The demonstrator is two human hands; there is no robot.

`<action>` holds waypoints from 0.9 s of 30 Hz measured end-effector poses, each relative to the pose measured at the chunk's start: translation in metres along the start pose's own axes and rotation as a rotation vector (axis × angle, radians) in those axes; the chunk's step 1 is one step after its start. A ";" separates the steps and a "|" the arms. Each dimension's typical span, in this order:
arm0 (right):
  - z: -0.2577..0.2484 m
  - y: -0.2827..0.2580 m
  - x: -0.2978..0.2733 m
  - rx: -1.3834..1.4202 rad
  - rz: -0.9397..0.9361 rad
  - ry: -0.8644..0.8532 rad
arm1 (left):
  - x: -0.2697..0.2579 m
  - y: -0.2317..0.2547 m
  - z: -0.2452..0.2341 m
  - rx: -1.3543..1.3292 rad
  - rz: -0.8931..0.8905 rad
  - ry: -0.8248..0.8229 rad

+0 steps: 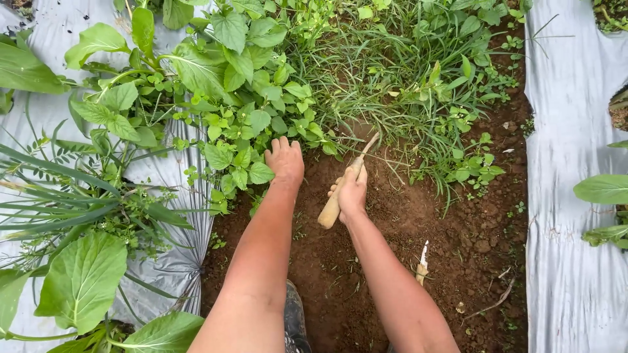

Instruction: The person uses a hand hoe to remove weeds from the soil between rows of crops in a garden. They repeatedly strike the ground to loosen the soil and pull out the unwanted plants by hand, gathering them into a pile.

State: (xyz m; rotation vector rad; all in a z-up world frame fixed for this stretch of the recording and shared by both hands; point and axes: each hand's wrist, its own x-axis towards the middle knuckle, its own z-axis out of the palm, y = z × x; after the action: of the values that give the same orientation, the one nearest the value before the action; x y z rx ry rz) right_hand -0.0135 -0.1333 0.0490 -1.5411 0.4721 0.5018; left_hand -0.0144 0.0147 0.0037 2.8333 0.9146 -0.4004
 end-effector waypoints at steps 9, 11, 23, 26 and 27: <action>0.013 -0.016 -0.030 -0.105 0.064 -0.066 | 0.089 -0.046 0.161 -0.153 -0.059 -0.101; 0.013 -0.009 -0.028 -0.088 0.073 -0.096 | 0.073 -0.036 0.135 -0.142 -0.035 -0.142; 0.006 -0.010 0.054 0.217 -0.026 0.166 | 0.064 -0.029 0.113 -0.145 -0.083 -0.234; 0.015 -0.012 0.018 0.070 0.021 -0.012 | 0.050 -0.022 0.079 -0.149 -0.100 -0.274; 0.017 -0.014 0.001 -0.091 0.060 -0.164 | 0.045 -0.019 0.069 -0.143 -0.113 -0.279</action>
State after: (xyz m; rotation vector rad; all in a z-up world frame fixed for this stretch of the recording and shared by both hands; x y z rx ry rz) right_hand -0.0048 -0.1160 0.0589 -1.5614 0.3741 0.6985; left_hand -0.0052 0.0402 -0.0758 2.5219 1.0021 -0.6937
